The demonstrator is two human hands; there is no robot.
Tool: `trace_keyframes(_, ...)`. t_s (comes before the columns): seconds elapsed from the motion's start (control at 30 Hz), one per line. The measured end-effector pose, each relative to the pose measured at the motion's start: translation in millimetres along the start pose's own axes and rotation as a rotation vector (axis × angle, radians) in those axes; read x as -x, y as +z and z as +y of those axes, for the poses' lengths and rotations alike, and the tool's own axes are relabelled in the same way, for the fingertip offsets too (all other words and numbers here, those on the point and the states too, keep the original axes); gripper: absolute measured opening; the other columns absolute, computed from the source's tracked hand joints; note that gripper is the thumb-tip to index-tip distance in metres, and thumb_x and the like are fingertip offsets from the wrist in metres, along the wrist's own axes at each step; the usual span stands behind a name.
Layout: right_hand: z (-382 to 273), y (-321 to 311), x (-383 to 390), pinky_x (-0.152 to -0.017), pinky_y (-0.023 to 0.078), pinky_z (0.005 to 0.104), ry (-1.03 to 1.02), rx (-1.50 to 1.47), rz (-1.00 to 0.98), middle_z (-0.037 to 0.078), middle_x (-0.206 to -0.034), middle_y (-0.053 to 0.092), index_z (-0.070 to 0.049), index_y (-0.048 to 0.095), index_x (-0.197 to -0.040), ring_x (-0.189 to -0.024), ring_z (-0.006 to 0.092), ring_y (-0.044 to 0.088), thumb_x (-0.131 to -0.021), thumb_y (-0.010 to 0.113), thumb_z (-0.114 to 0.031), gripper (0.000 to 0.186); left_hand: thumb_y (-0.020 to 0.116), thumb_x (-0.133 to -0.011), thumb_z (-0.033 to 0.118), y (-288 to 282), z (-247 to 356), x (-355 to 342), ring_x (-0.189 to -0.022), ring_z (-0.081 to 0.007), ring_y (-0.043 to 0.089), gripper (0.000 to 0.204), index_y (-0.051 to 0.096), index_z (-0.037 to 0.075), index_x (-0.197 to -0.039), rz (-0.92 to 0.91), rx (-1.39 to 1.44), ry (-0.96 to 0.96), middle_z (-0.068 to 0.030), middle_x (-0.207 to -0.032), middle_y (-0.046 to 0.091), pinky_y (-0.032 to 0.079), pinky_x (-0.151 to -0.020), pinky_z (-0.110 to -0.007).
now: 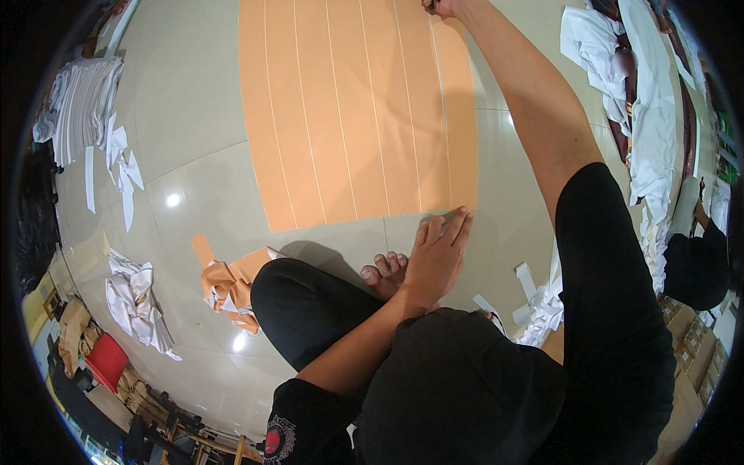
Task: The person sits on the floor and uses scissors to cut a large piece of orange fabric along pre-marked white lines. They trim the edges and then cut the fabric into several long vertical strips.
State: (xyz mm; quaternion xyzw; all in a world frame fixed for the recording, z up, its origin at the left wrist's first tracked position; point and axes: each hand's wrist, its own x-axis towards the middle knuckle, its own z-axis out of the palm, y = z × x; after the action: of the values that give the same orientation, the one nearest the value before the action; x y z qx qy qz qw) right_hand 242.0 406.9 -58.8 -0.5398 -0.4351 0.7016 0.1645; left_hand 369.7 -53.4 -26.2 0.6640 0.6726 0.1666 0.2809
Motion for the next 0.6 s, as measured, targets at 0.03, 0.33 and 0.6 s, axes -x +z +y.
trace_keyframes(0.03, -0.9, 0.1, -0.5, -0.047, 0.039, 0.029, 0.0, 0.005, 0.0, -0.001, -0.055, 0.051, -0.013, 0.055, -0.068, -0.047, 0.0136, 0.045, -0.081, 0.072, -0.027, 0.025, 0.071, -0.076, 0.021, -0.2, 0.1, -0.1, -0.117, -0.0285, 0.045, 0.074, 0.044, 0.008, -0.145, 0.0, 0.002, 0.001, -0.0046, -0.15, 0.04, 0.039, -0.102, -0.042)
trace_keyframes(0.33, 0.3, 0.6, -1.2, -0.05, 0.041, 0.0307, -0.015, 0.033, -0.005, 0.001, -0.057, 0.053, -0.011, 0.057, -0.07, -0.049, 0.016, 0.049, -0.079, 0.074, -0.03, 0.027, 0.071, -0.077, 0.02, -4.7, 1.6, -1.7, -0.117, -0.0274, 0.044, 0.074, 0.044, 0.008, -0.145, -0.006, 0.007, 0.004, -0.0034, -0.15, 0.04, 0.038, -0.102, -0.041)
trace_keyframes(0.6, 0.6, 0.8, -0.7, -0.053, 0.044, 0.0322, -0.035, 0.067, 0.002, 0.003, -0.058, 0.055, -0.01, 0.058, -0.072, -0.051, 0.0182, 0.052, -0.078, 0.077, -0.033, 0.03, 0.071, -0.077, 0.019, -1.1, 1.3, -1.8, -0.117, -0.0267, 0.045, 0.073, 0.045, 0.009, -0.144, -0.016, 0.02, -0.006, -0.0027, -0.15, 0.04, 0.039, -0.101, -0.041)
